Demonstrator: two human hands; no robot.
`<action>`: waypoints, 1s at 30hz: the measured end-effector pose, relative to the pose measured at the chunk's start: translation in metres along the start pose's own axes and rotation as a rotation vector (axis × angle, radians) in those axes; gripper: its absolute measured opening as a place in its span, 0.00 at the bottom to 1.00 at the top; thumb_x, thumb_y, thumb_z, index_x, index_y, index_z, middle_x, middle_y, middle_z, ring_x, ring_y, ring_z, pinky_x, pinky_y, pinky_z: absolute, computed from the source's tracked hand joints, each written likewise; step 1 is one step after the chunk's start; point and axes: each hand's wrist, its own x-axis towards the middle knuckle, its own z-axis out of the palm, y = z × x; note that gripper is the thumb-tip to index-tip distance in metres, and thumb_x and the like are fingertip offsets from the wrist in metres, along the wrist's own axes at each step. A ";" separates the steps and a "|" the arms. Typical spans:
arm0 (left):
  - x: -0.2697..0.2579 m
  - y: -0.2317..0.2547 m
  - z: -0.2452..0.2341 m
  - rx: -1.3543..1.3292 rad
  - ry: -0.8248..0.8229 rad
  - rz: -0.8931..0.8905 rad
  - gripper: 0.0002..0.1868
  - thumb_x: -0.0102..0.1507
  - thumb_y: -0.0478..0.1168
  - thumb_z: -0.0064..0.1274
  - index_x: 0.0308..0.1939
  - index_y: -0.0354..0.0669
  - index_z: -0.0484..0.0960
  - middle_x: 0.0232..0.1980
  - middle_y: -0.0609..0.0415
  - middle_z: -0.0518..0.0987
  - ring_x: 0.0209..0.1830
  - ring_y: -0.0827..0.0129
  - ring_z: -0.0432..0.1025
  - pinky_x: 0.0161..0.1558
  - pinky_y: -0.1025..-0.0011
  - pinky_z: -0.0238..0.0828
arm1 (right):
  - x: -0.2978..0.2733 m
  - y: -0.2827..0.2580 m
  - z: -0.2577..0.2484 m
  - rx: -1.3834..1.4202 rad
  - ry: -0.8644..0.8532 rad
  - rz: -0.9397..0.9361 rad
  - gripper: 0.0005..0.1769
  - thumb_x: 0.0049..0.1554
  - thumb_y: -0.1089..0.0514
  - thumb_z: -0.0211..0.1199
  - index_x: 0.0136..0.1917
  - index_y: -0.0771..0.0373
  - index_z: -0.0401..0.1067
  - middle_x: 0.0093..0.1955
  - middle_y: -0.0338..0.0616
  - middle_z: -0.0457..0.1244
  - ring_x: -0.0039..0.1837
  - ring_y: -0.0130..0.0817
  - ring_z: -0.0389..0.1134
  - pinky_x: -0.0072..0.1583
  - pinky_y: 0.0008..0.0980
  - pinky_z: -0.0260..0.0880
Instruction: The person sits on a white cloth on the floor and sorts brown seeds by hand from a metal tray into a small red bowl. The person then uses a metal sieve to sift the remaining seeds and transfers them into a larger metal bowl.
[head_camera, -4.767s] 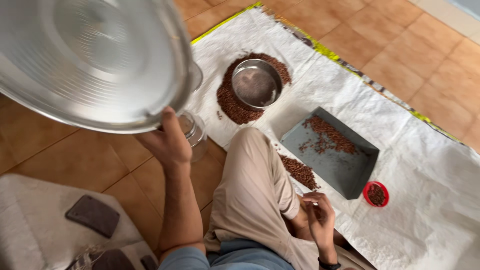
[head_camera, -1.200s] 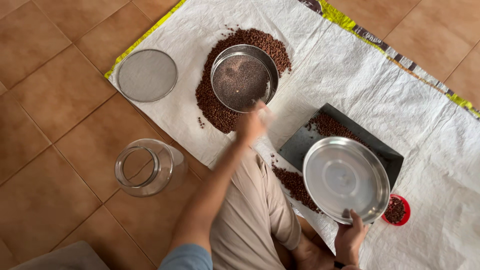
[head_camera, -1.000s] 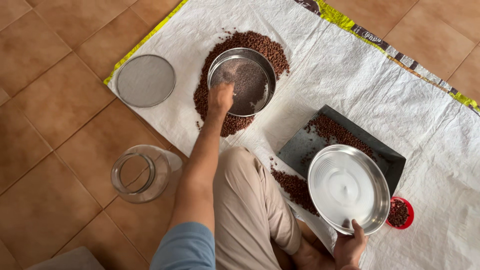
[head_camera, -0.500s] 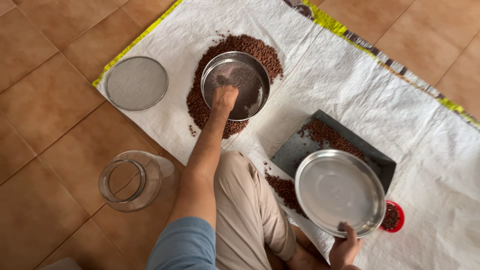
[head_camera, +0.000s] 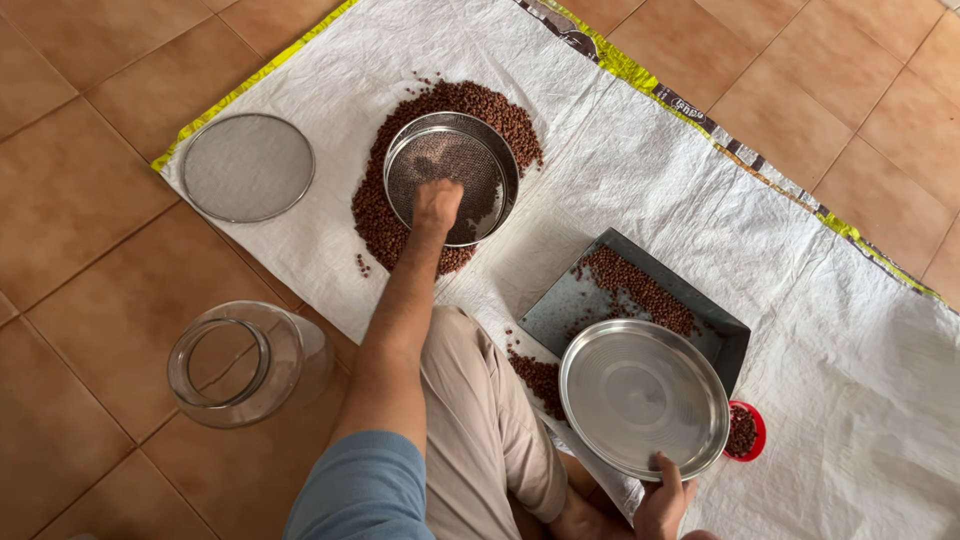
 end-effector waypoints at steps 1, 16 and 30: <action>-0.001 -0.002 0.003 -0.016 0.081 0.014 0.05 0.67 0.32 0.54 0.42 0.42 0.85 0.32 0.50 0.79 0.27 0.74 0.74 0.24 0.75 0.76 | 0.000 -0.002 0.002 -0.018 -0.002 0.000 0.23 0.60 0.63 0.58 0.67 0.69 0.61 0.56 0.49 0.63 0.52 0.34 0.68 0.50 0.33 0.74; -0.008 0.000 -0.015 -0.122 -0.168 -0.119 0.01 0.66 0.34 0.58 0.41 0.43 0.84 0.36 0.54 0.80 0.34 0.70 0.74 0.36 0.71 0.78 | 0.001 0.003 0.006 -0.072 -0.016 0.036 0.24 0.59 0.63 0.57 0.67 0.66 0.60 0.56 0.49 0.62 0.54 0.35 0.67 0.53 0.38 0.74; -0.006 0.005 -0.071 -0.622 -0.213 -0.318 0.11 0.59 0.43 0.63 0.27 0.41 0.82 0.26 0.54 0.77 0.26 0.69 0.73 0.32 0.65 0.71 | -0.005 -0.009 0.014 -0.051 -0.004 0.066 0.27 0.56 0.63 0.56 0.69 0.67 0.57 0.56 0.50 0.62 0.53 0.38 0.69 0.52 0.40 0.76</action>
